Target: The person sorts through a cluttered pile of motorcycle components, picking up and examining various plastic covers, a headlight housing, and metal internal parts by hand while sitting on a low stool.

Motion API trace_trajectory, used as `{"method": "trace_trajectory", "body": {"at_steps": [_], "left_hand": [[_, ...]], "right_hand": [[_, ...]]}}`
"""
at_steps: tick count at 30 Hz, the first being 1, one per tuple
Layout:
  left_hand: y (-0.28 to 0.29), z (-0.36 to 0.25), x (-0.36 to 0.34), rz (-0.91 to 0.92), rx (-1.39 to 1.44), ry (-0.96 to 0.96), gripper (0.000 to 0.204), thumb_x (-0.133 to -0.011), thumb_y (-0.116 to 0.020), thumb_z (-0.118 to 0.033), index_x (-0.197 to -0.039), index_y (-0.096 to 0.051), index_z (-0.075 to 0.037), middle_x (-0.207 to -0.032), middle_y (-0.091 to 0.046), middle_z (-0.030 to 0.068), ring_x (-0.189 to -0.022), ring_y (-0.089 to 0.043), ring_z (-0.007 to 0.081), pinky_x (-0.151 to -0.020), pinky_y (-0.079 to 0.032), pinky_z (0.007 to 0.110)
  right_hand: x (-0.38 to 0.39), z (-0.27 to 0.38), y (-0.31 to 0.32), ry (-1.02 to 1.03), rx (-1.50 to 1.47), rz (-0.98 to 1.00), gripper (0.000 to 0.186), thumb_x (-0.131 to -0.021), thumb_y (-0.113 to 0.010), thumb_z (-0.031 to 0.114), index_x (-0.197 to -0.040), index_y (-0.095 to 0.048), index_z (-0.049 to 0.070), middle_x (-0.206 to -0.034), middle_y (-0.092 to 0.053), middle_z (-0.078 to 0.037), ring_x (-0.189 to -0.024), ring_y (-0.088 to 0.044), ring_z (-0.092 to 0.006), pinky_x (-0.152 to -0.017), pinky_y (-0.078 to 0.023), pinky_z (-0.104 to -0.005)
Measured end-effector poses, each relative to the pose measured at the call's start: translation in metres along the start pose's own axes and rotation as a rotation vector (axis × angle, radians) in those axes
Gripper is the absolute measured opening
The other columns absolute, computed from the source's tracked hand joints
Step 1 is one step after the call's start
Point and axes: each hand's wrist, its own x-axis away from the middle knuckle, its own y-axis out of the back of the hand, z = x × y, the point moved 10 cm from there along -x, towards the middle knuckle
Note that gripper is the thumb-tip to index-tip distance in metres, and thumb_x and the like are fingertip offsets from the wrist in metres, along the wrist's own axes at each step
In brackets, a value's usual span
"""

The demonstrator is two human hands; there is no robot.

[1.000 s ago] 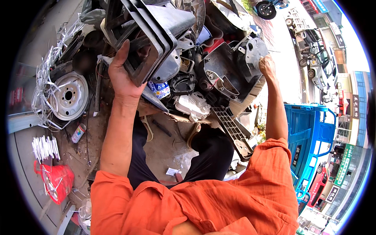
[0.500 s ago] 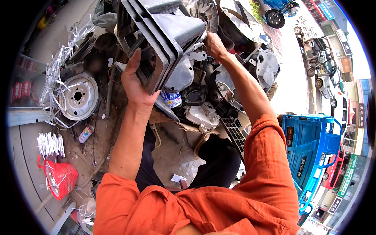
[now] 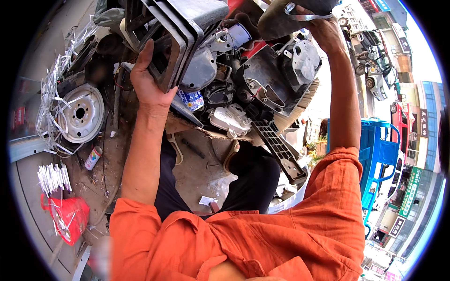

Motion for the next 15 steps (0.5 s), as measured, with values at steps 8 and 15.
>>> {"method": "trace_trajectory", "body": {"at_steps": [8, 15], "left_hand": [[0.006, -0.004, -0.003, -0.010, 0.007, -0.018, 0.034, -0.088, -0.052, -0.014, -0.118, -0.054, 0.002, -0.120, -0.058, 0.0171, -0.114, -0.054, 0.0317, -0.105, -0.031, 0.050], [0.007, -0.004, -0.005, -0.056, -0.009, -0.067, 0.036, -0.088, -0.051, -0.014, -0.119, -0.052, 0.004, -0.123, -0.055, 0.0187, -0.116, -0.052, 0.0337, -0.107, -0.029, 0.051]], "right_hand": [[0.102, 0.023, 0.069, -0.102, -0.387, -0.153, 0.020, -0.081, -0.062, -0.005, -0.101, -0.063, -0.003, -0.100, -0.066, -0.016, -0.088, -0.067, -0.0235, -0.075, -0.057, -0.0347], [0.192, 0.049, 0.097, -0.285, -0.102, -0.273, 0.051, -0.072, -0.076, 0.002, -0.118, -0.054, 0.002, -0.109, -0.062, -0.008, -0.096, -0.061, -0.0208, -0.085, -0.049, -0.0319]]}}
